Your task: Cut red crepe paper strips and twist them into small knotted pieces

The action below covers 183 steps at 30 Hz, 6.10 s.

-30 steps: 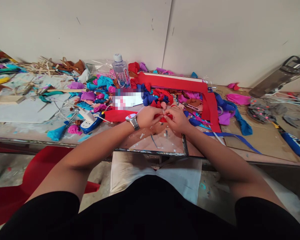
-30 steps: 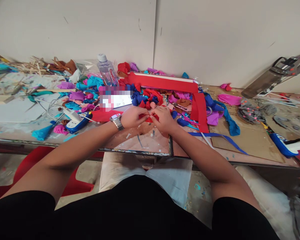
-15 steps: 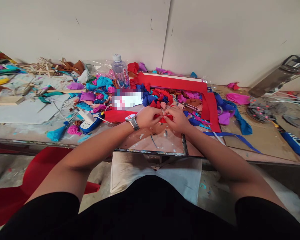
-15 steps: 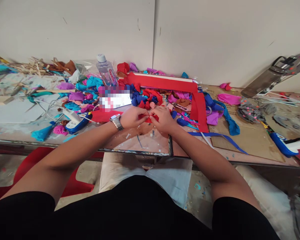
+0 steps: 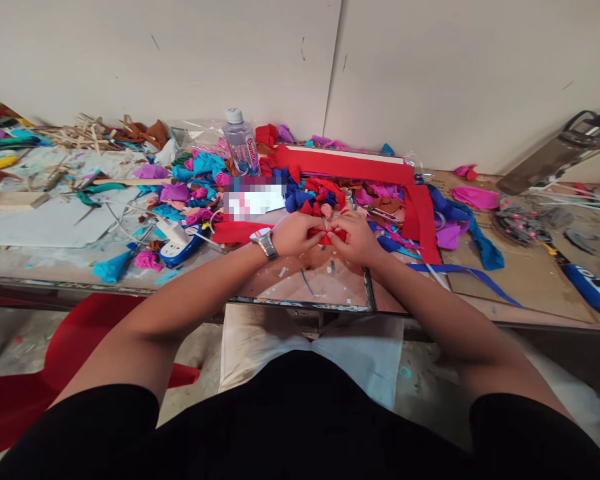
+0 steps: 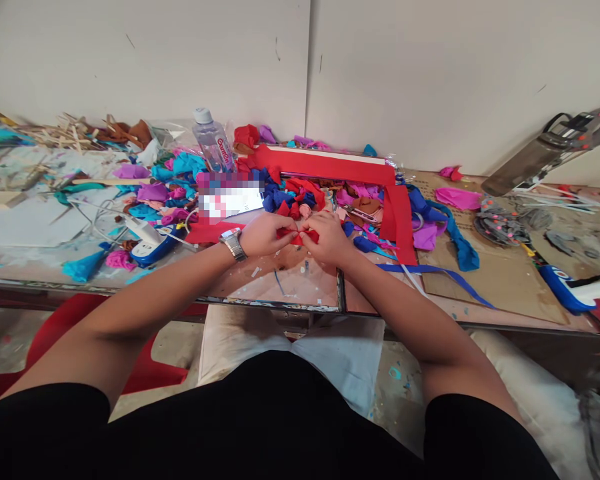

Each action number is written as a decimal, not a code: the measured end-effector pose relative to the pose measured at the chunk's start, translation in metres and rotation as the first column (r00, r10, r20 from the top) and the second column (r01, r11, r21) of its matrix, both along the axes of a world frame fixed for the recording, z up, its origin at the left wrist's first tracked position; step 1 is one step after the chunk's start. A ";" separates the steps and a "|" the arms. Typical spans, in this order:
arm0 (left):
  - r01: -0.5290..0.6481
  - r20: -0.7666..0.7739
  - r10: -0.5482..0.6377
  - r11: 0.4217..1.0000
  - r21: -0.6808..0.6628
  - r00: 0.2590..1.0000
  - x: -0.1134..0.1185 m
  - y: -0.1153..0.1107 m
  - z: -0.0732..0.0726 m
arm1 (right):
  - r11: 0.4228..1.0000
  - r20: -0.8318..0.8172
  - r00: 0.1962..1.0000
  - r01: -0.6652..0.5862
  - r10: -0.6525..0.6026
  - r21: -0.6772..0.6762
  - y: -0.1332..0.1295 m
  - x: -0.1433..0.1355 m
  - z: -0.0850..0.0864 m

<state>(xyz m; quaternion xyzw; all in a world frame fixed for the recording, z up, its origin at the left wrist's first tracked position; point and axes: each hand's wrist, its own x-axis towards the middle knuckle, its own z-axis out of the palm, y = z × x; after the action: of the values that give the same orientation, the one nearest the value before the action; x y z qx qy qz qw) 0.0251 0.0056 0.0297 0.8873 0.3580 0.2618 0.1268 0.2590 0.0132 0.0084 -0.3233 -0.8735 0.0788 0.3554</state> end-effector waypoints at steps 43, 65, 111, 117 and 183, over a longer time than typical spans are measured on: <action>-0.077 -0.173 0.077 0.997 0.005 0.982 0.001 0.002 -0.003 | 1.000 0.011 1.000 0.006 -0.006 0.014 -0.001 -0.001 0.001; 0.000 -0.081 -0.003 0.999 -0.039 0.997 0.000 0.000 0.000 | 1.000 0.028 1.000 0.004 -0.005 0.021 0.000 -0.001 0.001; 0.013 -0.014 -0.015 0.987 -0.160 1.000 0.000 -0.001 0.003 | 0.998 0.053 0.997 0.050 -0.052 0.023 -0.005 -0.001 0.005; 0.019 0.029 -0.014 0.980 -0.197 0.999 0.001 0.000 0.004 | 0.998 0.045 0.998 0.049 -0.050 0.028 -0.003 -0.001 0.006; -0.178 -0.316 0.189 0.982 0.065 0.930 -0.005 0.002 0.005 | 0.985 -0.012 0.991 0.131 -0.130 0.112 -0.002 0.000 0.002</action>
<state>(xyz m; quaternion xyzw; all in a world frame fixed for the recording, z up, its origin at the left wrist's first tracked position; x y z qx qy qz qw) 0.0196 0.0074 0.0350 0.8828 0.4504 0.1311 0.0260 0.2593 0.0114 0.0102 -0.3591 -0.8527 0.0069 0.3793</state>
